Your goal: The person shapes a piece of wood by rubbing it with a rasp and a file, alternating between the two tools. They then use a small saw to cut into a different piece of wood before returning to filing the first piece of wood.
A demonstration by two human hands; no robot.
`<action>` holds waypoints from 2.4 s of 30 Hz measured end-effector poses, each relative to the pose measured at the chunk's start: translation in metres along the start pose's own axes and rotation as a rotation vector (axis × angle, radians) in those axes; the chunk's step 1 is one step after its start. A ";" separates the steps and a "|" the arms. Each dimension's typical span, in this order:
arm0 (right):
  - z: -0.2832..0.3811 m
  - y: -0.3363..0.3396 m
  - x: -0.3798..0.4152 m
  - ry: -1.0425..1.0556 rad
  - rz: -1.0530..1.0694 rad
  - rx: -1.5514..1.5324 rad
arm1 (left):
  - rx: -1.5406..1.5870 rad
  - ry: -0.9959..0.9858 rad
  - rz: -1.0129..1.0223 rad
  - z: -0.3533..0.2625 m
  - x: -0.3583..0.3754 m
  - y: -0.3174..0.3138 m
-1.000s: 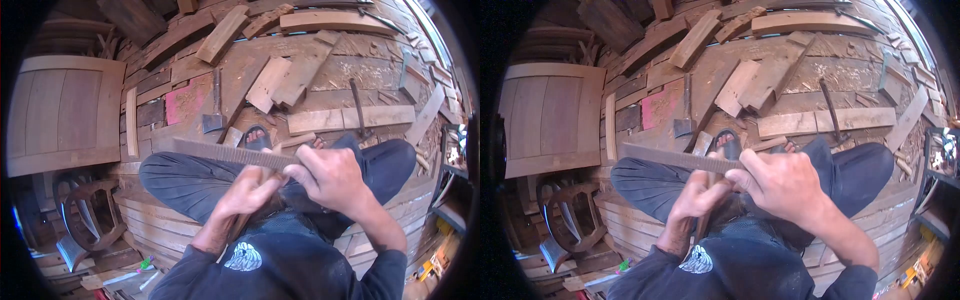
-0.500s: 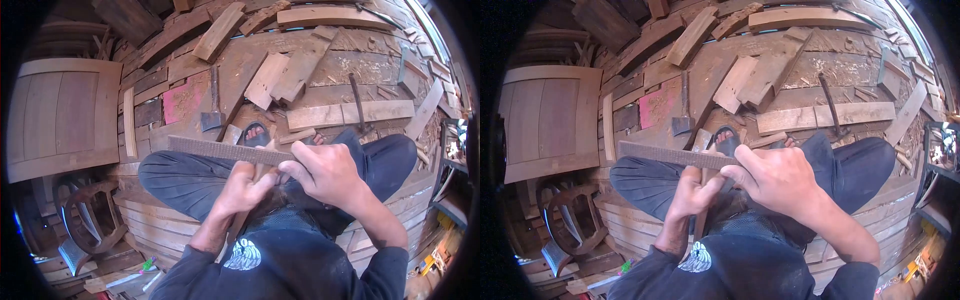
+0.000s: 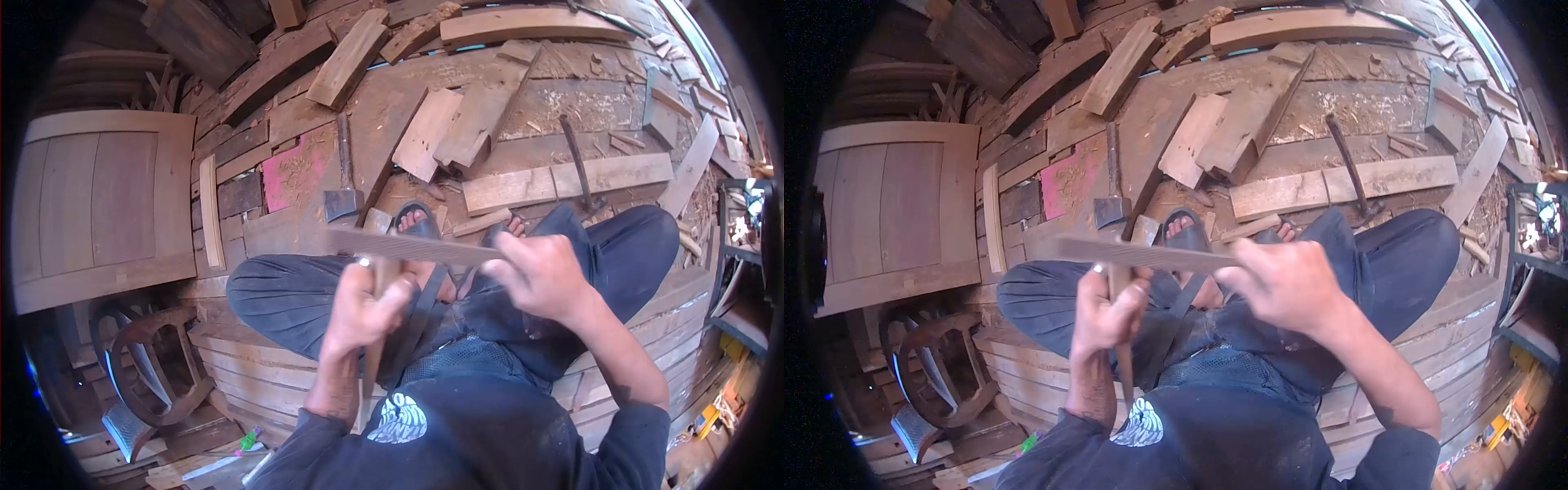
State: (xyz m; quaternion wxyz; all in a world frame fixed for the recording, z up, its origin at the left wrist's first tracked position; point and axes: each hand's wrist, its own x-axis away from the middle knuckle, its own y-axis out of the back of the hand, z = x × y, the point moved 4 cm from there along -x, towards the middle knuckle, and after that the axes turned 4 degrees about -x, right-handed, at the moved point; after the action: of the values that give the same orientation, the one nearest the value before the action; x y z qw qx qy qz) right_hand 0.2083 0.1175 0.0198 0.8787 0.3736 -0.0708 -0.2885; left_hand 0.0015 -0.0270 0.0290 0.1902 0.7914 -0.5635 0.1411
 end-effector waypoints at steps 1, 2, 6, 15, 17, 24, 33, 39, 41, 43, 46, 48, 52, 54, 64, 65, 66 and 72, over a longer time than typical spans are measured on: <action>-0.019 0.001 0.014 -0.030 0.015 0.027 | -0.001 -0.054 -0.024 -0.002 -0.004 0.008; -0.037 0.005 0.027 -0.084 0.009 0.056 | 0.028 -0.076 -0.022 -0.003 -0.001 0.015; -0.037 0.021 0.030 -0.095 -0.071 -0.089 | 0.026 -0.048 -0.043 -0.009 -0.001 0.022; 0.032 -0.012 -0.025 0.090 -0.045 -0.088 | -0.114 -0.146 -0.069 -0.015 0.005 -0.004; 0.006 -0.013 -0.005 0.060 -0.027 -0.055 | -0.117 -0.171 -0.116 -0.006 0.001 0.007; 0.023 -0.021 -0.017 0.021 -0.078 -0.086 | -0.346 -0.242 -0.048 0.011 -0.010 -0.029; -0.019 -0.014 0.026 -0.035 -0.024 -0.046 | -0.414 -0.216 -0.060 0.001 -0.008 -0.020; 0.025 -0.017 0.000 -0.040 -0.076 -0.111 | -0.468 -0.285 -0.082 -0.003 -0.008 -0.030; 0.006 -0.015 0.018 -0.065 -0.037 -0.120 | -0.234 -0.260 -0.161 -0.004 -0.009 -0.010; -0.012 -0.020 0.037 -0.100 -0.005 -0.067 | -0.357 -0.213 -0.196 -0.010 -0.011 0.007; -0.001 -0.015 0.025 -0.079 -0.091 -0.210 | -0.391 -0.372 -0.247 -0.038 -0.014 0.020; 0.008 -0.012 0.012 -0.016 -0.165 -0.385 | -0.546 -0.458 -0.304 -0.080 -0.011 0.036; 0.018 0.004 0.000 -0.112 -0.259 -0.456 | -0.779 -0.519 -0.320 -0.134 -0.024 0.063; 0.011 0.005 0.000 -0.125 -0.334 -0.486 | -0.879 -0.488 -0.267 -0.134 -0.039 0.058; -0.049 0.013 0.029 -0.391 -0.581 -0.862 | -0.897 -0.787 -0.085 -0.211 -0.120 0.009; -0.052 0.012 0.032 -0.419 -0.573 -0.867 | -0.845 -0.878 -0.053 -0.211 -0.134 0.003; -0.055 0.012 0.034 -0.447 -0.567 -0.872 | -0.793 -0.971 -0.019 -0.209 -0.143 -0.006; -0.060 0.006 0.043 -0.556 -0.472 -0.694 | -0.832 -0.729 0.172 -0.056 -0.243 -0.058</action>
State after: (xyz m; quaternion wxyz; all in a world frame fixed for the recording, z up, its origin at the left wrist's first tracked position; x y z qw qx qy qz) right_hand 0.2669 0.1338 -0.0226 0.8098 -0.0258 -0.1157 -0.5747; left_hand -0.0228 0.2197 -0.0354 0.2672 0.5985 -0.6634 -0.3608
